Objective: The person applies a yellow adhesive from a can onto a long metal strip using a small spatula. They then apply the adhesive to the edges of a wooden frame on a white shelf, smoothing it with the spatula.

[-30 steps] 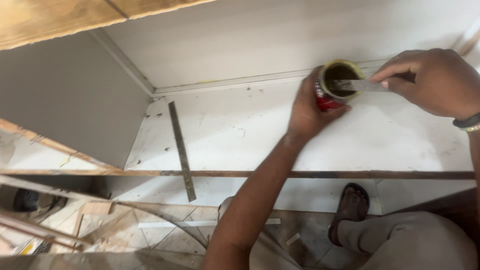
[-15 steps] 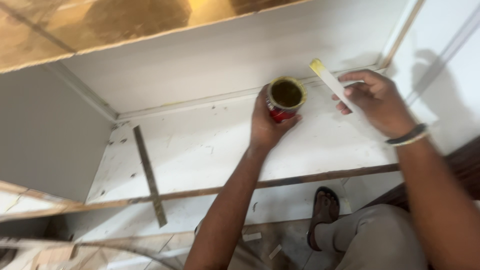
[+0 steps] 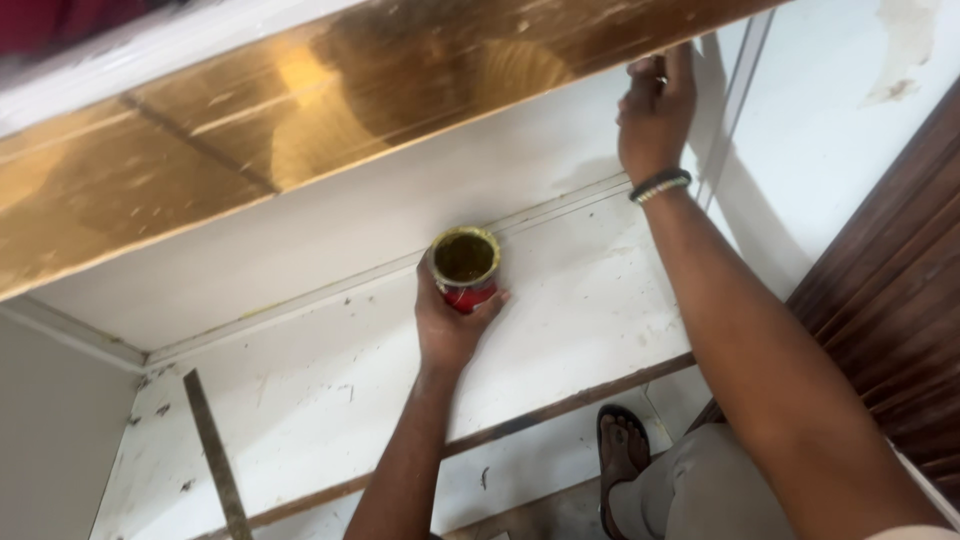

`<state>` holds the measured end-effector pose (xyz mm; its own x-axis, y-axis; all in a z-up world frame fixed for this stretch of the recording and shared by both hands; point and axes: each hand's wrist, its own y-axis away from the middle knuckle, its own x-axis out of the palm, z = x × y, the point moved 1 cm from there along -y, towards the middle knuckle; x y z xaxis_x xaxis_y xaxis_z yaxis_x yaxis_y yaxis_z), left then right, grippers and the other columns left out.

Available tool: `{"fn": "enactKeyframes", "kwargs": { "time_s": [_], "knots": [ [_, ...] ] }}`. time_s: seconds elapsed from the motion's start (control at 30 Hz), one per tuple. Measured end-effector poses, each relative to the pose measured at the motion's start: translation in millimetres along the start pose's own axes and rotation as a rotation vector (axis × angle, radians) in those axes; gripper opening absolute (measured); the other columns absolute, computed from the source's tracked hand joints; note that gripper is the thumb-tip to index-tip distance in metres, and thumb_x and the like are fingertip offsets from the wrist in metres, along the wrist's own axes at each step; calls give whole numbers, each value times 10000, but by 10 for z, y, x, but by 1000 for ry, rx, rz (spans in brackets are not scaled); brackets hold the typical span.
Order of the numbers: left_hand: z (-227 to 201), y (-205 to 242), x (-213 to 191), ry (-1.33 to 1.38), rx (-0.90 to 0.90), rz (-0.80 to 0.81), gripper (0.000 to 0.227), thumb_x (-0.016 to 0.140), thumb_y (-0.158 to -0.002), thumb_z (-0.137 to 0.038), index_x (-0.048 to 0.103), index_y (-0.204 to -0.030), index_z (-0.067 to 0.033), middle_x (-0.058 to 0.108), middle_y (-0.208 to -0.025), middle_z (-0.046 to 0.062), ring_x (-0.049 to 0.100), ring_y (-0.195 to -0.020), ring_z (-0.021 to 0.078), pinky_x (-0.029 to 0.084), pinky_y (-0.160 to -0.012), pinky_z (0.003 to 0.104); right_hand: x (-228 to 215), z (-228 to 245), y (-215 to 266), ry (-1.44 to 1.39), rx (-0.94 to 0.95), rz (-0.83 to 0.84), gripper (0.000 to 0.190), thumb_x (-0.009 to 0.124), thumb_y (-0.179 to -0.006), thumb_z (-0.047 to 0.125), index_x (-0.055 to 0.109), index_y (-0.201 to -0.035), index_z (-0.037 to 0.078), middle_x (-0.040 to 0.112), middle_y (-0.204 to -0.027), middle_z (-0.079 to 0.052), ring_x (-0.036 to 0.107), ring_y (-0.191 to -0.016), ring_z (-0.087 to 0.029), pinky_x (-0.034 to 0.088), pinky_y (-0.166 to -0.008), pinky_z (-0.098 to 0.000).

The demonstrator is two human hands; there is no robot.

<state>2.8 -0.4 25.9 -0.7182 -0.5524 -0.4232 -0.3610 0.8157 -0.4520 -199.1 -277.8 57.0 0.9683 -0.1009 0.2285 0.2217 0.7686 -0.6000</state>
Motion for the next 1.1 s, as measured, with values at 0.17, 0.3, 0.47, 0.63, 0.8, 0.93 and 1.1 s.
{"fn": "enactKeyframes", "kwargs": {
  "time_s": [0.17, 0.3, 0.47, 0.63, 0.8, 0.93, 1.1],
  "knots": [
    [-8, -30, 20, -10, -78, 13, 942, 947, -676, -180, 390, -1427, -62, 641, -1323, 137, 642, -1238, 281, 580, -1020, 397, 158, -427, -366, 292, -212, -100, 63, 559, -1098, 83, 602, -1103, 38, 700, -840, -37, 714, -737, -143, 607, -674, -312],
    [17, -39, 40, 6, -65, 17, 916, 945, -683, -191, 407, -1413, -63, 652, -1311, 130, 660, -1211, 268, 585, -1005, 387, 248, -677, -478, 474, -425, -106, 68, 628, -1038, 80, 647, -991, 35, 698, -944, -84, 690, -950, -240, 561, -840, -424],
    [29, -55, 60, 35, -94, 41, 895, 942, -691, -206, 417, -1402, -67, 660, -1298, 123, 669, -1191, 262, 586, -992, 385, 271, -735, -443, 444, -363, -91, 112, 709, -976, 105, 646, -985, 13, 678, -959, -110, 661, -955, -257, 536, -839, -439],
    [38, -65, 61, 31, -114, 55, 915, 950, -686, -223, 406, -1407, -70, 648, -1304, 121, 649, -1203, 252, 576, -1001, 383, 245, -660, -359, 438, -318, -100, 57, 682, -977, 83, 658, -980, 32, 702, -975, -89, 677, -977, -249, 554, -852, -425],
    [27, -47, 62, 77, -109, 48, 915, 939, -691, -249, 406, -1414, -73, 650, -1304, 114, 655, -1205, 252, 587, -1002, 384, 145, -466, -351, 572, -324, -51, 54, 640, -1033, 78, 664, -1017, 32, 729, -988, -110, 691, -998, -278, 555, -863, -438],
    [4, -36, 51, 67, -122, 39, 920, 942, -686, -253, 406, -1411, -73, 641, -1308, 114, 645, -1212, 256, 580, -1004, 386, 41, -192, -194, 524, -311, -112, 151, 600, -1024, 28, 600, -1168, -18, 688, -1108, -197, 673, -1048, -327, 550, -888, -455],
    [1, -26, 24, 58, -69, 30, 907, 942, -698, -219, 406, -1413, -65, 646, -1306, 127, 653, -1209, 263, 581, -1004, 388, -132, 156, 135, 493, -170, 3, 345, 551, -1006, 19, 569, -1350, 19, 676, -1150, -201, 673, -993, -306, 559, -839, -462]
  ]
}}
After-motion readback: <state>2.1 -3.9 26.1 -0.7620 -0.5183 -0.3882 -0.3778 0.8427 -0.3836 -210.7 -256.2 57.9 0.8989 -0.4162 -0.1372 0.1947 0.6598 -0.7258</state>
